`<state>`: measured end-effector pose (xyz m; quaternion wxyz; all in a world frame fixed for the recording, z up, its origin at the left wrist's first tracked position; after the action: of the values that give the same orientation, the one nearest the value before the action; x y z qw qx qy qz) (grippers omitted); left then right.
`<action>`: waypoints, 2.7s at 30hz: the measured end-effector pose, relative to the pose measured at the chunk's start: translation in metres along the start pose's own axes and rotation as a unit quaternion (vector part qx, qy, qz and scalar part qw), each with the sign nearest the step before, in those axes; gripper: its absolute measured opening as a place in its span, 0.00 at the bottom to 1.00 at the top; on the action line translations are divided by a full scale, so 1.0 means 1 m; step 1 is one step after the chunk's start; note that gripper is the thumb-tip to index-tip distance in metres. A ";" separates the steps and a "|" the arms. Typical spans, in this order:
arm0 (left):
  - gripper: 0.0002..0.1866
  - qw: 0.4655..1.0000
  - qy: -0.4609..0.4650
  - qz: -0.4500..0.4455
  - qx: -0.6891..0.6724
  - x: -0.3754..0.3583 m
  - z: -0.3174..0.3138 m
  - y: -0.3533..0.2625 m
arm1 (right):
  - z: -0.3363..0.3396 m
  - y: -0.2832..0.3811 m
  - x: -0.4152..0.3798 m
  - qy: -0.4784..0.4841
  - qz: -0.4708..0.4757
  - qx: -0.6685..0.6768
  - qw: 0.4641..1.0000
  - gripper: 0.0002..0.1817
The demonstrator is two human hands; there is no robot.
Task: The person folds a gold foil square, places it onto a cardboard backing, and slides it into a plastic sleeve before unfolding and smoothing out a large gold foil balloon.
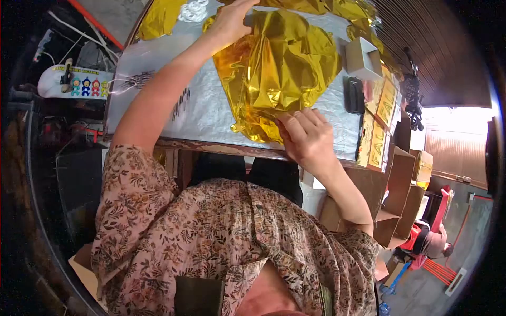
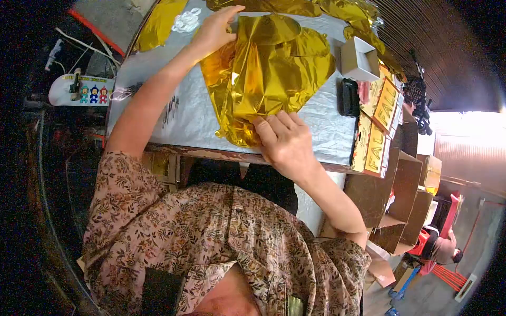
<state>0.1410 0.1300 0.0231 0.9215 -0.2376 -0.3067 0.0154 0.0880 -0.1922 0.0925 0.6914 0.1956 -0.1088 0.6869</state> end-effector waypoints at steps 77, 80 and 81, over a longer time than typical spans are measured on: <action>0.22 0.985 0.158 0.031 0.057 -0.088 -0.011 -0.048 | -0.089 -0.063 -0.012 0.031 -0.226 -0.053 0.972 0.26; 0.21 0.989 0.133 0.038 0.056 -0.092 -0.014 -0.044 | -0.089 -0.065 -0.012 0.043 -0.217 -0.061 0.973 0.24; 0.22 0.992 0.112 0.028 0.048 -0.092 -0.014 -0.044 | -0.089 -0.066 -0.012 0.052 -0.212 -0.079 0.973 0.23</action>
<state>0.0690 0.0695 -0.0184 0.9597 -0.2017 -0.1932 0.0295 0.1422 -0.1645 -0.0005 0.8391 0.1229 -0.0820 0.5234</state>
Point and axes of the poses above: each hand's wrist, its own x-axis towards the middle knuckle, its own z-axis out of the back of the hand, y = z × x, the point moved 3 cm from there along x, towards the middle knuckle, and after that the axes turned 7 degrees about y, right-handed, at the moved point
